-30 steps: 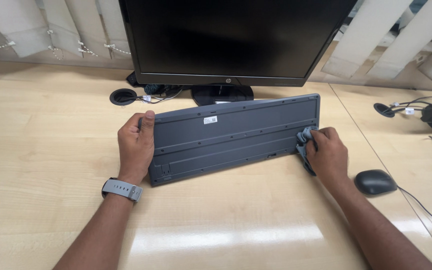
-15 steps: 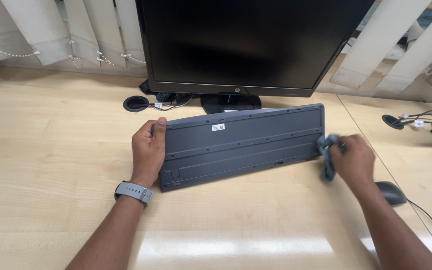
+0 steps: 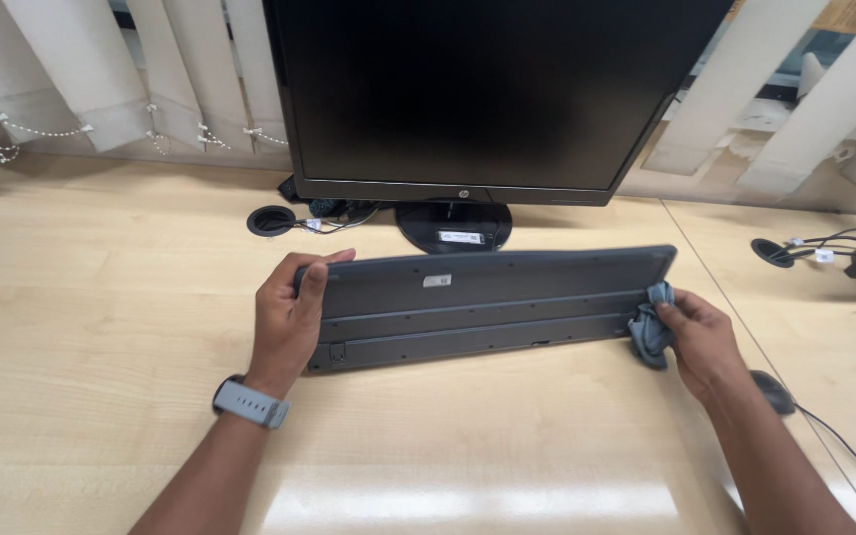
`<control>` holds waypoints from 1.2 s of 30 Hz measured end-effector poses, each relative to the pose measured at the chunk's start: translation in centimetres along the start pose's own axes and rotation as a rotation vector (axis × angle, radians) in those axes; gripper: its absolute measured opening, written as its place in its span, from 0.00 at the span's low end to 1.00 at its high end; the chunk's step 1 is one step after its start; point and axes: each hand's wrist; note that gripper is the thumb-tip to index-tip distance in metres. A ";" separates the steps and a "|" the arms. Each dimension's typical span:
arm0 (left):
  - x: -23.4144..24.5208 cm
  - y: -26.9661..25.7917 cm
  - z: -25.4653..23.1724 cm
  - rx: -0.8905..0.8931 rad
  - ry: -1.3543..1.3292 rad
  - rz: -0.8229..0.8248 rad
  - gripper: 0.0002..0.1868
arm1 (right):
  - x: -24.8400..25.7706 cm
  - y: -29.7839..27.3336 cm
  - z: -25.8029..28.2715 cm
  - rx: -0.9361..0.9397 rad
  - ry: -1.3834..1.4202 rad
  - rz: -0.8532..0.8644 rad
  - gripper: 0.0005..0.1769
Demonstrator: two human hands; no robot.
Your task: The person wipes the top, bottom, and edges of a black keyboard with a cloth before cleaning the base and back of a computer monitor.
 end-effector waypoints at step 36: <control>4.5 -7.0 -2.4 0.458 0.593 0.479 0.49 | -0.8 -1.7 1.3 0.089 -0.399 -0.128 0.12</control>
Point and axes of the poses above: each hand's wrist, its own y-axis towards the middle knuckle, its own x-axis out of the back of the hand, z = x × y, and after that the axes turned 4 degrees about z, right-handed
